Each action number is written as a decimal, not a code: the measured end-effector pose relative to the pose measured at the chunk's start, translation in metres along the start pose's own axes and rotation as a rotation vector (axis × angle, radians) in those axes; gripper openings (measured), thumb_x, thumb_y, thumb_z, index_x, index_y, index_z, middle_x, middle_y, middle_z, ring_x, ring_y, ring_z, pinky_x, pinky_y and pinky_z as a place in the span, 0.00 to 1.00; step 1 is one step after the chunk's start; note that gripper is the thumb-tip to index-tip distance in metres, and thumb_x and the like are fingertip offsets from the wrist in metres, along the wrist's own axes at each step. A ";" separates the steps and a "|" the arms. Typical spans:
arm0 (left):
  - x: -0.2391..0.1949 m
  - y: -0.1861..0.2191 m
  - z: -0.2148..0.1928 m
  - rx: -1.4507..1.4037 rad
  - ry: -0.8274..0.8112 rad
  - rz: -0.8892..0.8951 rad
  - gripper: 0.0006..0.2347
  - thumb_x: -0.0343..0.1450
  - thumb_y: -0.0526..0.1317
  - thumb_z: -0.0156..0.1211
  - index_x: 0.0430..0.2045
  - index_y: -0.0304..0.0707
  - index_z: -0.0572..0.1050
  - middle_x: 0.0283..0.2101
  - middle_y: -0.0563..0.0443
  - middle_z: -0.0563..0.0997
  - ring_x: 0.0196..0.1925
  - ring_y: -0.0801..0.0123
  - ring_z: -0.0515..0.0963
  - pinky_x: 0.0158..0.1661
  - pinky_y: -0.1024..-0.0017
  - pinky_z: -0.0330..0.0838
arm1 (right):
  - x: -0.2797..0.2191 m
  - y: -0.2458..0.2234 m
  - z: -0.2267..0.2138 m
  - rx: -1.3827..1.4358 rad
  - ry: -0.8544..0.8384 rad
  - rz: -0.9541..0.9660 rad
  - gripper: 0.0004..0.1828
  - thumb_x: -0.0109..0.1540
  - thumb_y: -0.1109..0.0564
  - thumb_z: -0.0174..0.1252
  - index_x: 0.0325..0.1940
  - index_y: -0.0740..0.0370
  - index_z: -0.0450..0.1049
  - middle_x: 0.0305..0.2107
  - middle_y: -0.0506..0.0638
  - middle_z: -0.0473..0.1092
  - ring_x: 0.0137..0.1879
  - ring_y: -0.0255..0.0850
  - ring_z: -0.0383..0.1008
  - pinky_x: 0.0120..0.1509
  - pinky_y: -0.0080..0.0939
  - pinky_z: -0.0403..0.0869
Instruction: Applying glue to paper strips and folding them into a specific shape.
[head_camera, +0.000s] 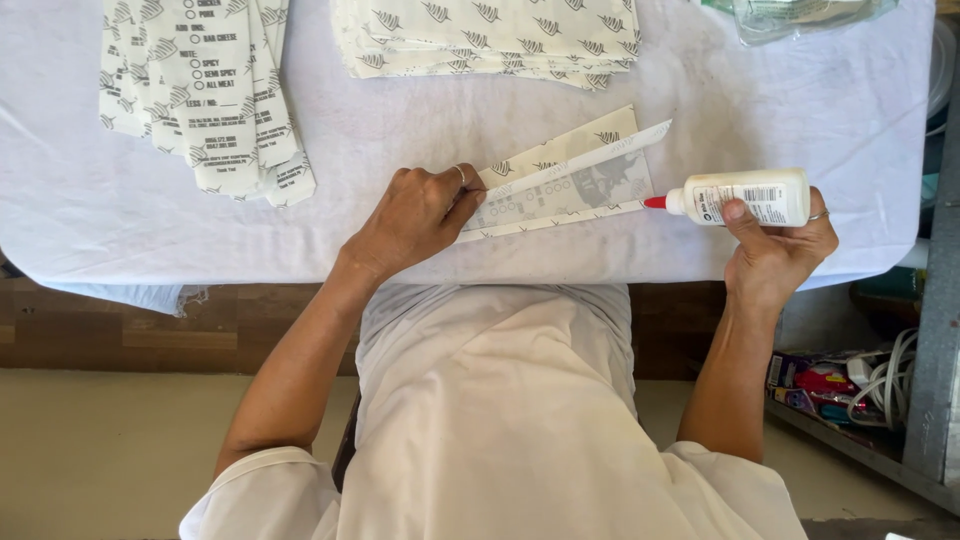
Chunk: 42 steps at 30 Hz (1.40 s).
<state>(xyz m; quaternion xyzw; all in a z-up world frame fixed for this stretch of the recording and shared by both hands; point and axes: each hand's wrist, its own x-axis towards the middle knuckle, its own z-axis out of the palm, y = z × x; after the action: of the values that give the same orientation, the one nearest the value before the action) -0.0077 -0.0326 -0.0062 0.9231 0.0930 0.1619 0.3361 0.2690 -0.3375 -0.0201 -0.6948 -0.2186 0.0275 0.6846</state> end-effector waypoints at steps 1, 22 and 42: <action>0.000 0.001 -0.001 -0.010 -0.005 -0.006 0.06 0.77 0.34 0.54 0.31 0.31 0.75 0.11 0.53 0.63 0.12 0.60 0.58 0.21 0.68 0.61 | 0.000 0.003 -0.001 0.010 0.009 0.015 0.20 0.56 0.60 0.80 0.41 0.61 0.73 0.33 0.47 0.73 0.43 0.40 0.75 0.48 0.41 0.80; 0.020 -0.013 -0.014 -0.331 -0.063 -0.206 0.07 0.73 0.33 0.57 0.34 0.27 0.82 0.12 0.52 0.72 0.13 0.68 0.73 0.22 0.72 0.68 | -0.096 0.003 0.176 0.193 -0.446 -0.060 0.22 0.46 0.65 0.82 0.36 0.70 0.76 0.26 0.58 0.75 0.41 0.37 0.75 0.49 0.39 0.74; -0.045 0.013 0.031 0.156 0.055 0.201 0.14 0.77 0.42 0.58 0.54 0.37 0.80 0.67 0.33 0.69 0.72 0.46 0.66 0.67 0.59 0.68 | 0.017 -0.006 0.001 -1.065 -0.177 -0.557 0.24 0.69 0.72 0.72 0.67 0.85 0.73 0.45 0.67 0.63 0.50 0.60 0.68 0.47 0.60 0.75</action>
<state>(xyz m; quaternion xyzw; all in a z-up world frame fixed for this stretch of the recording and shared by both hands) -0.0376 -0.0736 -0.0307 0.9464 0.0213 0.2123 0.2425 0.2824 -0.3305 -0.0097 -0.8537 -0.4320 -0.2080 0.2035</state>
